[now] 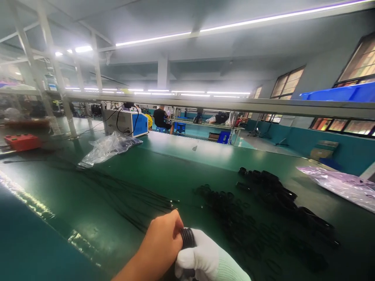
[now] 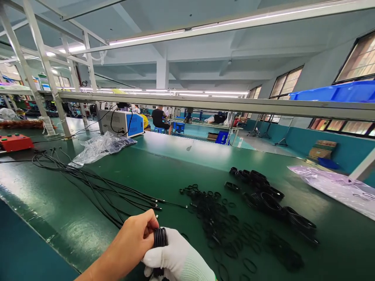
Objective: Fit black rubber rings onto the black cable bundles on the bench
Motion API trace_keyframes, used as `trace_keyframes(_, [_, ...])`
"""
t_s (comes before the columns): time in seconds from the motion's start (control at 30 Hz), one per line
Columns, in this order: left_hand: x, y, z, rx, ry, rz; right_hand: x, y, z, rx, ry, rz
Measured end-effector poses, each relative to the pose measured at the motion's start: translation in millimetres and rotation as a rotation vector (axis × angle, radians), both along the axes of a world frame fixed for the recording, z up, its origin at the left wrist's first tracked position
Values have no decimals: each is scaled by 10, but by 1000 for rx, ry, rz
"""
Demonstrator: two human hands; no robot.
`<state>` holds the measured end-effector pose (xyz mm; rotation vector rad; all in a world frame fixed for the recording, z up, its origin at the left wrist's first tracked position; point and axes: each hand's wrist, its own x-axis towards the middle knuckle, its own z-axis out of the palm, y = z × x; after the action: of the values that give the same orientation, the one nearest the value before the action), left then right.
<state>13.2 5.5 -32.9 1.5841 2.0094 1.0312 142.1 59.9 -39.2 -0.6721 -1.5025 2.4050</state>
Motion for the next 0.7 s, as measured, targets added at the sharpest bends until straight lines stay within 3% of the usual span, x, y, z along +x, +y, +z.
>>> trace_keyframes(0.13, [-29, 34, 56, -48, 21, -23, -6, -28, -34, -55, 15, -16])
trace_keyframes(0.23, [-150, 81, 93, -41, -8, -136, 70, 42, 6, -124, 64, -84])
trace_keyframes(0.4, [-345, 401, 51, -82, 32, -194, 547, 517, 234, -178, 268, -357])
trace_keyframes(0.47, [-277, 598, 10, -98, 88, -223, 757, 701, 279, -177, 309, -435])
trace_keyframes(0.57, [-30, 828, -53, -120, 178, -321, 914, 832, 231, -186, 321, -428])
trace_keyframes(0.7, [274, 851, -176, -189, 260, -498, 875, 817, 121, -188, 297, -414])
